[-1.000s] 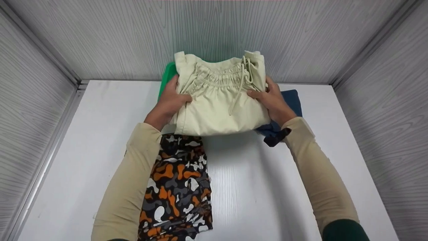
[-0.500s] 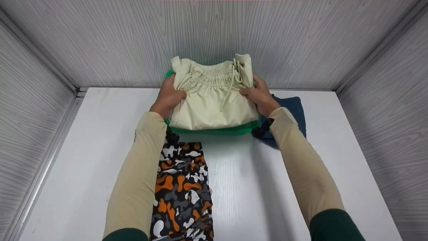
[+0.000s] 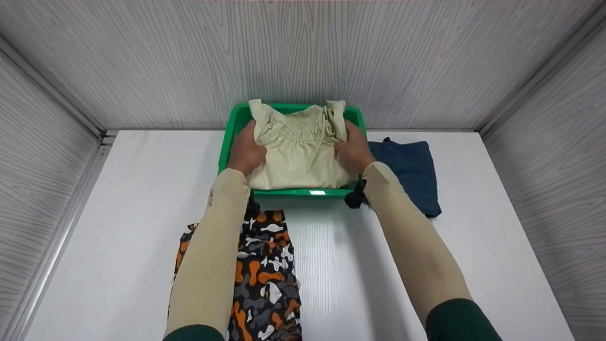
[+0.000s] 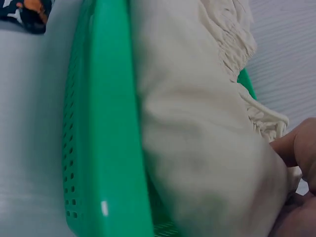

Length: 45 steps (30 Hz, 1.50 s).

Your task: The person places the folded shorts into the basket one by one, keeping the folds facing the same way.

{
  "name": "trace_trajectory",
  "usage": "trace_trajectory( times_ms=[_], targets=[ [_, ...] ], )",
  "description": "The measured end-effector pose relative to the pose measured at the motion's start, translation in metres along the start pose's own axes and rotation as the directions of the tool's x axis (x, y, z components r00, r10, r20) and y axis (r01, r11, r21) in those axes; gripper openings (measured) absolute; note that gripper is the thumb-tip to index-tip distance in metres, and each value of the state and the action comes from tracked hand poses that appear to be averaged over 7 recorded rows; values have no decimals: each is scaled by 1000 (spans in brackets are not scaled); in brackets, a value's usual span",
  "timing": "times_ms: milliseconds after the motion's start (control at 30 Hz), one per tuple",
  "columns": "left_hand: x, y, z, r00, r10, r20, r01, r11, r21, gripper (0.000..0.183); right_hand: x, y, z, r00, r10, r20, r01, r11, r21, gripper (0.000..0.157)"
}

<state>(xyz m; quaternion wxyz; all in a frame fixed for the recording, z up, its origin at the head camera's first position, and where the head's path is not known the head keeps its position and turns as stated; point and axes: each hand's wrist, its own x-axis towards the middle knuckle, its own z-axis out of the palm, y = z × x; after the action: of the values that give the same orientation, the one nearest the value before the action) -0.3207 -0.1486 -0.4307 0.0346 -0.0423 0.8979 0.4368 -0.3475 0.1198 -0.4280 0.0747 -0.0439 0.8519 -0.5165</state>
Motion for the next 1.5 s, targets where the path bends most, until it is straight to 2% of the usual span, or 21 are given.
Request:
trace_trajectory(
  times_ms=[200, 433, 533, 667, 800, 900, 1000, 1067, 1133, 1233, 1300, 1400, 1500],
  targets=[
    [-7, -6, 8, 1000, 3, 9, -5, 993, 119, 74, -5, 3, 10, 999, 18, 49, -7, 979, -205, 69],
    [-16, -15, 19, 999, -22, 45, 11, 976, 215, 71, -10, 6, 20, 989, 102, 103, -63, 941, -334, 60],
    [-20, -19, 22, 996, -46, 80, 23, 965, 260, 73, -11, 9, 23, 984, 141, 114, -91, 928, -361, 61],
    [-26, -19, 24, 981, -117, 154, 62, 944, 326, 81, -11, 15, 28, 963, 229, 144, -158, 908, -388, 60],
    [-32, -10, 24, 988, -105, 117, 50, 915, 401, 92, -13, 12, 32, 941, 299, 159, -193, 859, -474, 70],
    [-37, 1, 24, 997, -33, 63, 1, 896, 444, 93, -19, 0, 31, 959, 261, 108, -163, 823, -544, 85],
    [-41, 12, 27, 992, 1, 122, -56, 896, 440, 82, -28, -15, 31, 989, 142, 48, -82, 782, -618, 95],
    [-44, 18, 29, 978, -13, 209, -80, 897, 434, 74, -33, -21, 32, 996, 72, 52, -19, 750, -661, 99],
    [-46, 23, 31, 950, -59, 307, -88, 892, 444, 66, -38, -24, 34, 992, 63, 108, 27, 736, -677, 100],
    [-47, 24, 32, 895, -159, 418, -67, 876, 478, 65, -43, -22, 40, 964, 136, 229, 51, 748, -662, 99],
    [-45, 24, 32, 855, -213, 472, -62, 862, 503, 68, -44, -18, 44, 936, 196, 291, 47, 752, -658, 96],
    [-43, 21, 31, 808, -244, 536, -79, 857, 509, 71, -43, -12, 48, 911, 227, 345, 70, 739, -670, 90],
    [-41, 20, 31, 785, -246, 568, -109, 848, 519, 73, -42, -6, 51, 895, 242, 376, 101, 710, -697, 86]
  ],
)
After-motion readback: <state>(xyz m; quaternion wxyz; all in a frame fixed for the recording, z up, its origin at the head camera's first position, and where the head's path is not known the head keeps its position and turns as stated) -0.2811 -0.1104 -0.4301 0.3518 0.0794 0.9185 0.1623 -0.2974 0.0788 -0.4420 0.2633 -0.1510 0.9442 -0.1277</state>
